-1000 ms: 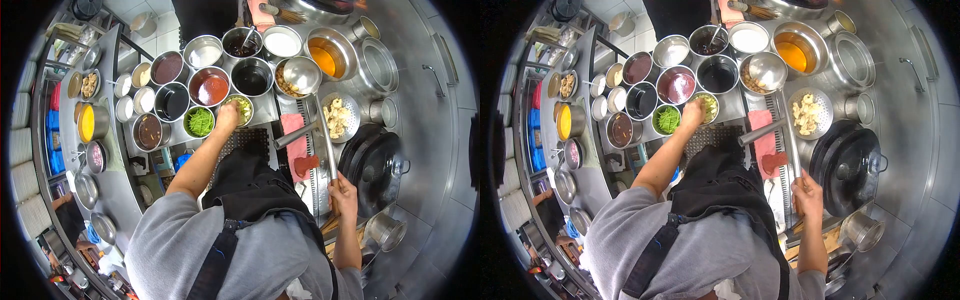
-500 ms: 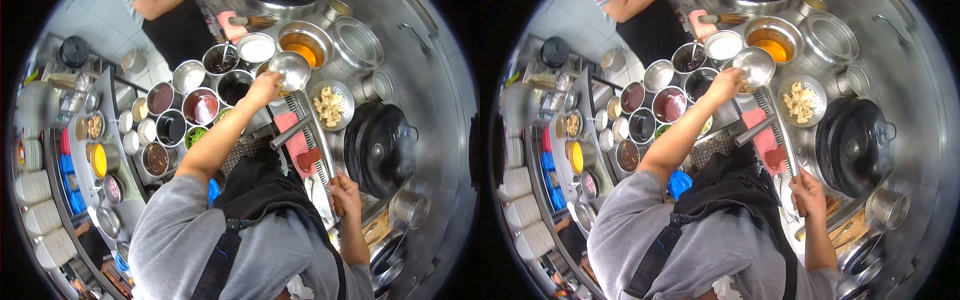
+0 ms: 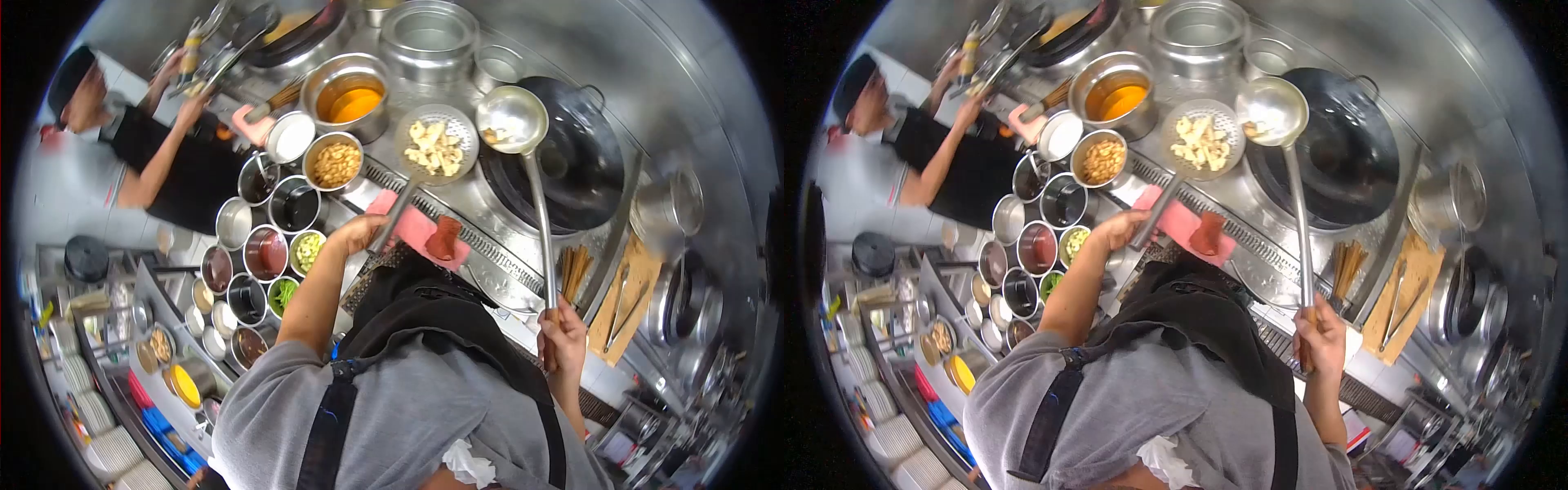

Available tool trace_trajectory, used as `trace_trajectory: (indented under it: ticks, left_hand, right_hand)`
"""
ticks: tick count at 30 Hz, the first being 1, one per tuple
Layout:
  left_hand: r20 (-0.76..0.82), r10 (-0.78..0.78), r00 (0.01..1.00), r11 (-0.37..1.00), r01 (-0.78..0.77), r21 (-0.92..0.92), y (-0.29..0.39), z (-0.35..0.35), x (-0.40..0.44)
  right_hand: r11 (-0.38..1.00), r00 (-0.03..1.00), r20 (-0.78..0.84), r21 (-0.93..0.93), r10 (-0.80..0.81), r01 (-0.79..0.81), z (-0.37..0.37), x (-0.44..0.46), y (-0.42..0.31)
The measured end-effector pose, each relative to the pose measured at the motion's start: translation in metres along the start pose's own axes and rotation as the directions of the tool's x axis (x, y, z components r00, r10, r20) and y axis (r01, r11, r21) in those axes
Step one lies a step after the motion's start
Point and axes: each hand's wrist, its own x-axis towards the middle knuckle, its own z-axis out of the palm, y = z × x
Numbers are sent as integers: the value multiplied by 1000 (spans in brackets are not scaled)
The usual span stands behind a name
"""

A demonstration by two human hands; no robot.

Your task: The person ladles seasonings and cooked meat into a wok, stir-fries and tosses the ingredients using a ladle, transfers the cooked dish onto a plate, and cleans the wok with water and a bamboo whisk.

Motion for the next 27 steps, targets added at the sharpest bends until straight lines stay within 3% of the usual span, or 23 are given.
trace_trajectory:
  ticks: [1,2,3,5,9,11,12,15,17,19,21,23,25,27]
  left_hand:
    - [-61,-44,997,992,36,-124,4,20,-5]
    - [51,9,999,983,1,-181,2,17,5]
    - [157,67,985,969,-27,-247,0,13,13]
    - [90,93,992,977,-73,-202,14,39,1]
    - [-26,190,981,963,-191,-189,10,65,-36]
    - [-125,208,970,960,-227,-165,4,84,-67]
    - [-100,228,968,950,-244,-197,-1,93,-83]
    - [-125,272,954,921,-296,-254,-20,120,-124]
    - [-99,278,956,867,-294,-403,-42,140,-147]
    - [-123,306,944,822,-327,-466,-67,161,-168]
    - [-215,293,932,805,-362,-470,-91,182,-193]
    - [-281,283,917,805,-387,-450,-126,193,-213]
    - [-373,302,877,794,-448,-411,-163,209,-233]
    - [-451,270,851,761,-475,-441,-208,227,-248]
  right_hand:
    - [986,995,-48,-149,-88,80,-12,5,7]
    - [942,980,-104,-310,-168,128,-26,14,16]
    - [789,961,-208,-614,-180,15,-47,27,26]
    - [260,823,36,-940,-567,220,-69,48,24]
    - [161,767,112,-949,-632,271,-110,78,28]
    - [144,823,32,-980,-566,137,-127,81,33]
    - [165,831,10,-979,-556,122,-134,84,35]
    - [156,758,93,-956,-645,250,-166,95,46]
    - [82,712,185,-943,-678,323,-193,102,53]
    - [89,754,181,-949,-631,303,-203,98,46]
    - [11,795,198,-968,-573,250,-225,108,49]
    - [89,837,225,-947,-499,308,-229,110,43]
    - [31,838,280,-943,-469,332,-220,103,29]
    - [-137,705,496,-854,-507,502,-253,132,34]
